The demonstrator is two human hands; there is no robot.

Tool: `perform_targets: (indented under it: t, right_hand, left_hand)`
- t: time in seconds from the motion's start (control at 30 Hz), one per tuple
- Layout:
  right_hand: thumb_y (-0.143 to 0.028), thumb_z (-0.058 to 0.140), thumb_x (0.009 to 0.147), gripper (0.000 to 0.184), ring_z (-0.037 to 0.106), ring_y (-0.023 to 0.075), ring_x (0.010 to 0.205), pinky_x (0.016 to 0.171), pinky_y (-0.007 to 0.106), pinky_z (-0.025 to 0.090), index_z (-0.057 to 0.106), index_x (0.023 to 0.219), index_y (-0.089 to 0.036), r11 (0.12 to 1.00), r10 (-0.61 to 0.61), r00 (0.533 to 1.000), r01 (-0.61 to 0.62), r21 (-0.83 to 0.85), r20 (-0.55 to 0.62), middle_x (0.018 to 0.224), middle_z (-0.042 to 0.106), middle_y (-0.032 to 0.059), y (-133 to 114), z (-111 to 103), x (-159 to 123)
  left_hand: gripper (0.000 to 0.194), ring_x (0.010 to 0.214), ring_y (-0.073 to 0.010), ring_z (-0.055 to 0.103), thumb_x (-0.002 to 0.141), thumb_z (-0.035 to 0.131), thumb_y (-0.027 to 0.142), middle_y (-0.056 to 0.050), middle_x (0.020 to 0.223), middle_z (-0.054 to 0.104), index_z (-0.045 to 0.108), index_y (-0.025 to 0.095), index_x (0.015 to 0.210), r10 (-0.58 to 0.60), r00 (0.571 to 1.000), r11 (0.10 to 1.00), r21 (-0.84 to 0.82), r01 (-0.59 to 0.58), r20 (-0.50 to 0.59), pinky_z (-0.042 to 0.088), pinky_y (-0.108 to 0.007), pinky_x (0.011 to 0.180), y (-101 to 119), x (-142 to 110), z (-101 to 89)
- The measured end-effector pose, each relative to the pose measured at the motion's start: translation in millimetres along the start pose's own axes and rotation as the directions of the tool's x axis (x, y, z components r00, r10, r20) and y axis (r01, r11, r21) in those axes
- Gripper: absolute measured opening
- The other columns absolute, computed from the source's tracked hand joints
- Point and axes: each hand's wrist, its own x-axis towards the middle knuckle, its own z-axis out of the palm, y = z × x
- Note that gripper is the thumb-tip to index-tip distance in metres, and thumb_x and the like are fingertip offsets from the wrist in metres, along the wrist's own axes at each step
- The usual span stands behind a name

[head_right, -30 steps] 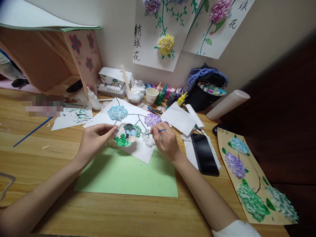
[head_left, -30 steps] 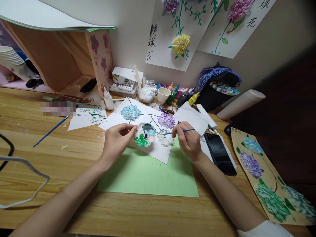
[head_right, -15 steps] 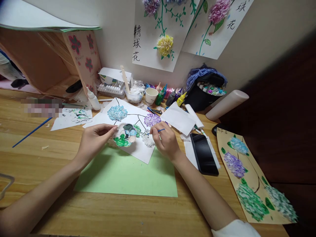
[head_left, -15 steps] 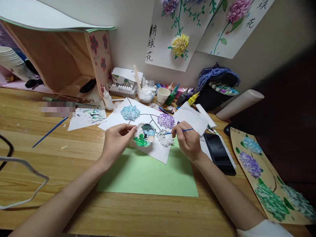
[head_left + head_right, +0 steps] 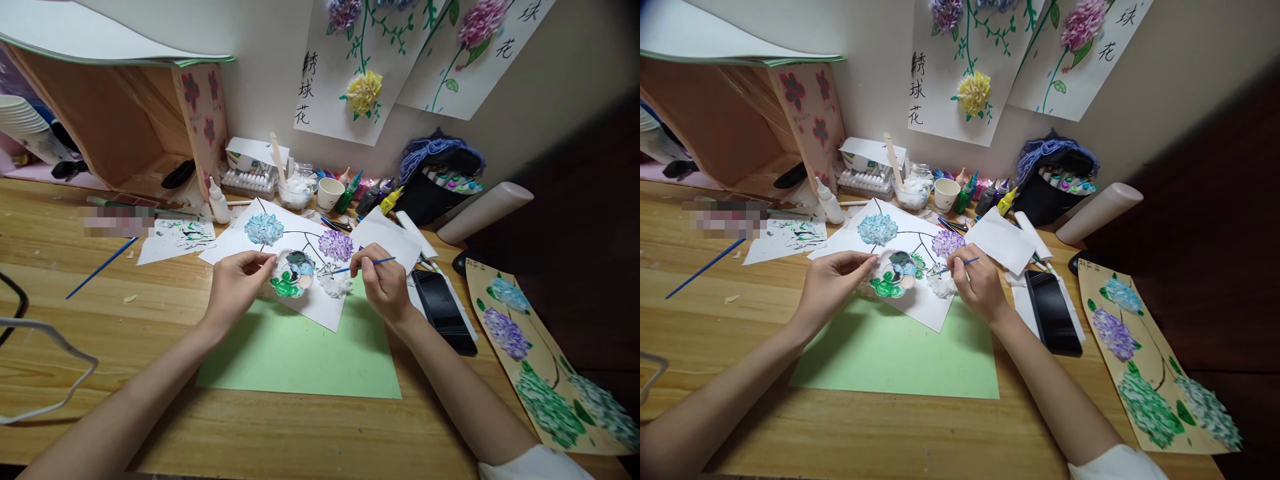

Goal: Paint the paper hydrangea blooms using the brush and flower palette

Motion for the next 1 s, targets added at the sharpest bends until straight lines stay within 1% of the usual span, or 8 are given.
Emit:
perform_targets:
  t: [0.2, 0.3, 0.4, 0.53, 0.77, 0.87, 0.93, 1.0]
  right_hand:
    - [-0.027, 0.035, 0.095, 0.030, 0.055, 0.0147, 0.062, 0.061, 0.031, 0.044, 0.057, 0.075, -0.021, 0.955, 0.177, 0.968, -0.126, 0.267, -0.179, 0.068, 0.058, 0.0010, -3, -2, 2]
    - [-0.028, 0.036, 0.095, 0.028, 0.059, 0.0155, 0.065, 0.060, 0.032, 0.046, 0.058, 0.079, -0.021, 0.912, 0.207, 0.957, -0.115, 0.393, -0.202, 0.073, 0.060, 0.0016, -7, 0, 1]
    - [-0.024, 0.037, 0.094, 0.025, 0.060, 0.0177, 0.075, 0.069, 0.035, 0.048, 0.060, 0.083, -0.022, 0.946, 0.100, 0.976, -0.034, 0.322, -0.191, 0.077, 0.063, 0.0028, -12, 3, -1]
    - [-0.019, 0.038, 0.093, 0.023, 0.059, 0.0189, 0.080, 0.073, 0.036, 0.047, 0.060, 0.088, -0.023, 0.981, -0.052, 0.996, 0.064, 0.181, -0.069, 0.081, 0.065, 0.0038, -15, 4, -4]
    - [-0.017, 0.039, 0.092, 0.023, 0.059, 0.0186, 0.082, 0.074, 0.035, 0.047, 0.061, 0.089, -0.022, 0.980, -0.063, 0.996, 0.073, 0.184, -0.059, 0.083, 0.066, 0.0036, -15, 1, -1]
    - [-0.021, 0.038, 0.093, 0.026, 0.060, 0.0174, 0.076, 0.069, 0.033, 0.047, 0.062, 0.083, -0.022, 0.973, 0.005, 0.983, 0.038, 0.228, -0.184, 0.077, 0.064, 0.0022, -14, -3, 3]
    - [-0.024, 0.038, 0.093, 0.029, 0.058, 0.0156, 0.067, 0.062, 0.031, 0.045, 0.060, 0.076, -0.021, 0.964, 0.091, 0.943, -0.003, 0.266, -0.321, 0.069, 0.061, 0.0008, -11, -6, 5]
    - [-0.027, 0.038, 0.094, 0.032, 0.055, 0.0137, 0.059, 0.056, 0.029, 0.043, 0.058, 0.069, -0.021, 0.959, 0.157, 0.922, -0.056, 0.279, -0.354, 0.065, 0.057, -0.0003, -6, -8, 5]
  left_hand:
    - [0.028, 0.071, -0.0171, 0.067, 0.073, 0.069, 0.042, -0.005, 0.080, 0.075, 0.075, 0.016, 0.082, -0.009, 1.000, 1.000, -0.002, 0.009, 0.001, 0.051, -0.024, 0.064, -1, 0, 0.0]
    - [0.028, 0.070, -0.0167, 0.067, 0.073, 0.069, 0.041, -0.005, 0.081, 0.075, 0.075, 0.016, 0.083, -0.007, 1.000, 1.000, 0.001, 0.007, 0.009, 0.051, -0.024, 0.063, -1, 0, 0.2]
    - [0.028, 0.071, -0.0169, 0.067, 0.074, 0.069, 0.042, -0.005, 0.081, 0.075, 0.075, 0.016, 0.083, -0.009, 1.000, 1.000, 0.006, 0.009, 0.019, 0.050, -0.024, 0.063, -1, 0, 0.2]
    - [0.028, 0.072, -0.0173, 0.067, 0.074, 0.069, 0.042, -0.005, 0.081, 0.075, 0.075, 0.016, 0.083, -0.012, 1.000, 1.000, 0.006, 0.011, 0.022, 0.050, -0.024, 0.063, 0, 0, -0.1]
    - [0.029, 0.069, -0.0180, 0.066, 0.073, 0.069, 0.043, -0.006, 0.079, 0.075, 0.075, 0.016, 0.082, -0.002, 1.000, 1.000, 0.029, 0.002, 0.012, 0.050, -0.025, 0.062, -1, 0, 0.5]
    - [0.030, 0.069, -0.0183, 0.067, 0.073, 0.069, 0.043, -0.006, 0.080, 0.075, 0.075, 0.016, 0.083, 0.001, 1.000, 1.000, 0.028, -0.002, 0.009, 0.050, -0.026, 0.062, -2, 1, 0.5]
    - [0.030, 0.070, -0.0185, 0.067, 0.073, 0.069, 0.043, -0.006, 0.081, 0.075, 0.075, 0.016, 0.083, -0.001, 1.000, 1.000, 0.027, 0.001, 0.007, 0.050, -0.026, 0.063, -2, 1, 0.2]
    - [0.030, 0.070, -0.0187, 0.067, 0.073, 0.069, 0.044, -0.007, 0.081, 0.075, 0.075, 0.016, 0.083, -0.004, 1.000, 1.000, 0.029, 0.004, 0.007, 0.051, -0.026, 0.063, -3, 1, -0.1]
